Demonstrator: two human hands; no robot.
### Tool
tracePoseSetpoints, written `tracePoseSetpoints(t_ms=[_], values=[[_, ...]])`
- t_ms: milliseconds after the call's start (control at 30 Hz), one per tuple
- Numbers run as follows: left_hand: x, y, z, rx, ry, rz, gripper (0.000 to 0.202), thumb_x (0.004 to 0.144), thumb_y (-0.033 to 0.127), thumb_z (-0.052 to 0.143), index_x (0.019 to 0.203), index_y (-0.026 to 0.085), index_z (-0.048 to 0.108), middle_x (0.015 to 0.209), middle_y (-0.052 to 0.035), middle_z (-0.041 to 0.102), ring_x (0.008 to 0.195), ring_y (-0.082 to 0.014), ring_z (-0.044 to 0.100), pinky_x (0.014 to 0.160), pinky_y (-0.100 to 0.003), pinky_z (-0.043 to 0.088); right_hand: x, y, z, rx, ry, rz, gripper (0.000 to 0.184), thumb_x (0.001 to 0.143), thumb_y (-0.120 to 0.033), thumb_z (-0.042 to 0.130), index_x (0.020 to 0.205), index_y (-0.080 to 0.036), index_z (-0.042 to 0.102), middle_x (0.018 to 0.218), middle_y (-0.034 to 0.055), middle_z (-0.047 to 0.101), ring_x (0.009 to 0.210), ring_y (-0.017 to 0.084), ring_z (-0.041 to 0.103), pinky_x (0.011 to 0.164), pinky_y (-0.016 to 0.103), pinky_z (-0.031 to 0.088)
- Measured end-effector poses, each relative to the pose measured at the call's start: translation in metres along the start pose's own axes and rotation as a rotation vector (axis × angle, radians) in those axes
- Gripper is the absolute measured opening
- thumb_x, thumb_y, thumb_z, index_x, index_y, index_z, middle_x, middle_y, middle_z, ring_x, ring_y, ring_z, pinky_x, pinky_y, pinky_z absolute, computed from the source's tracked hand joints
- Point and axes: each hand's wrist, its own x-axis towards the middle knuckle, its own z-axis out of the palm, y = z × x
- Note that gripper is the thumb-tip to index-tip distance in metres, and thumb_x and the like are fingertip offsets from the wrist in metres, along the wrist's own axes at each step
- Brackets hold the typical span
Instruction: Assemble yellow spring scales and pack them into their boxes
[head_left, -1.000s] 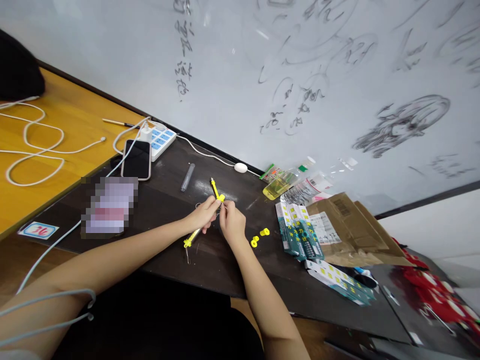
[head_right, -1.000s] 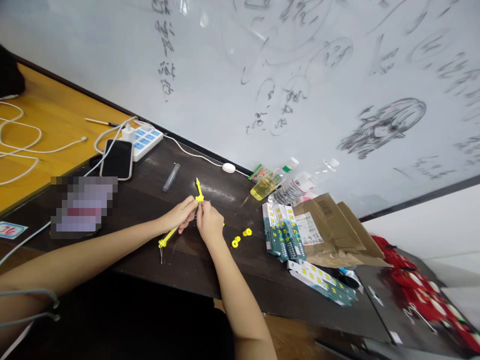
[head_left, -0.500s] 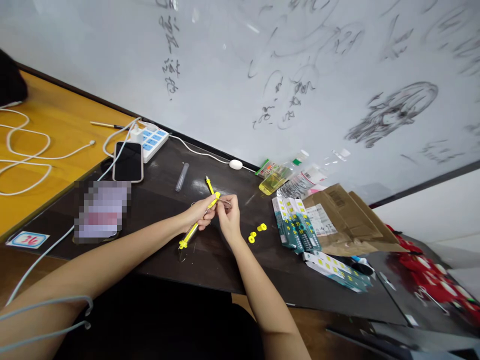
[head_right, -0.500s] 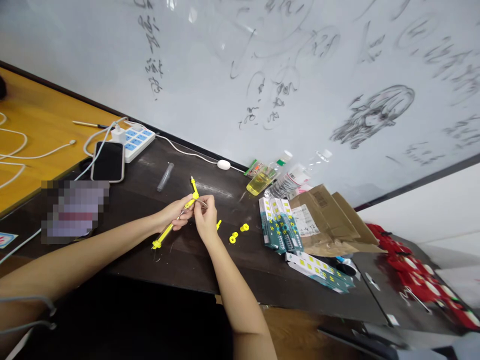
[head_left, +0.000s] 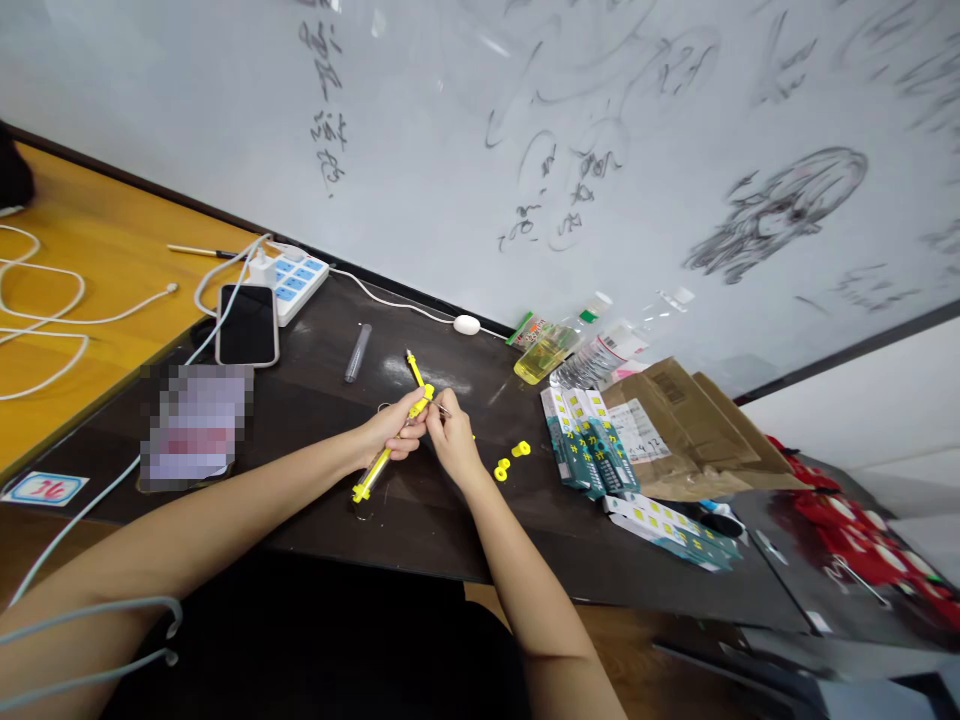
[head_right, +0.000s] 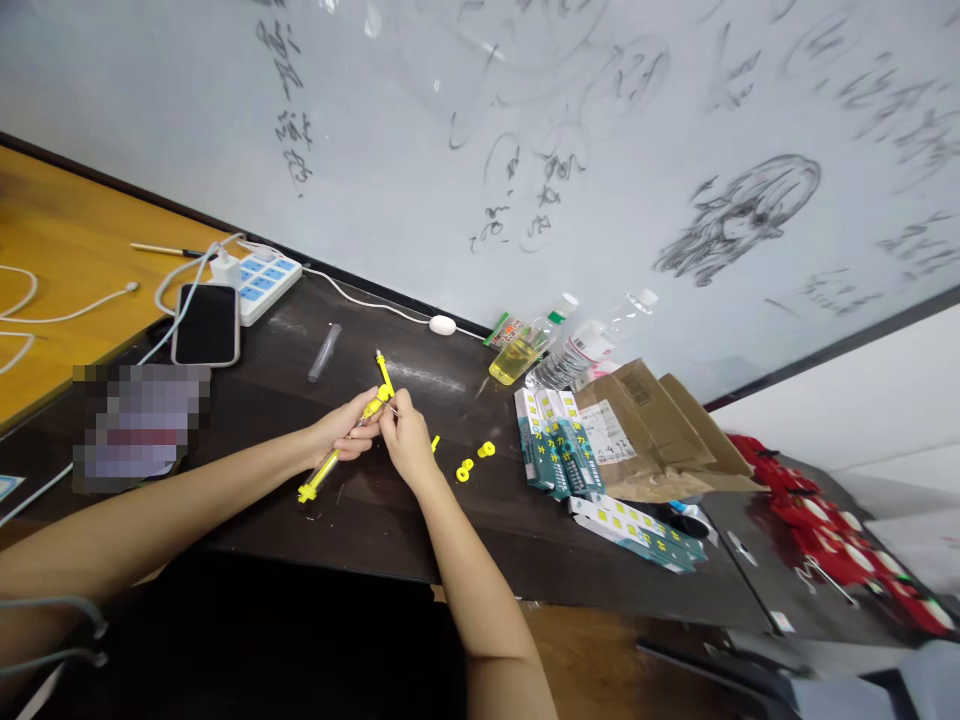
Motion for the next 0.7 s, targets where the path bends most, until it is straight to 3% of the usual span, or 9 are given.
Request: tracePoseSetpoints(t_ms=[500,700], values=[[-0.001,0.0,-0.005,-0.001,-0.115,-0.071,0.05,0.088,0.06,0.036,0.057,0.02,0.035,0.034,0.0092,0.025,0.022,-0.0042,0.017,0.022,-0.014,0.018,-0.003,-0.01,-0.014,0.029,-0.122,0.019,0.013,0.088,-0.028,0.038,0.078,-0.024,0.032,0.067,-0.0057,0.04,0.058,0.011,0.041,0.06,0.023,0.033],[0.005,0.001,-0.018,-0.149,-0.278,-0.193,0.053,0.089,0.059,0.034,0.053,0.019,0.034,0.031,0.0077,0.026,0.02,-0.0045,0.014,0.019,-0.014,0.016,-0.004,-0.006,-0.015,0.066,-0.132,0.007,0.016,0.09,-0.036,0.04,0.08,-0.024,0.036,0.069,-0.005,0.043,0.061,0.012,0.045,0.062,0.023,0.038]])
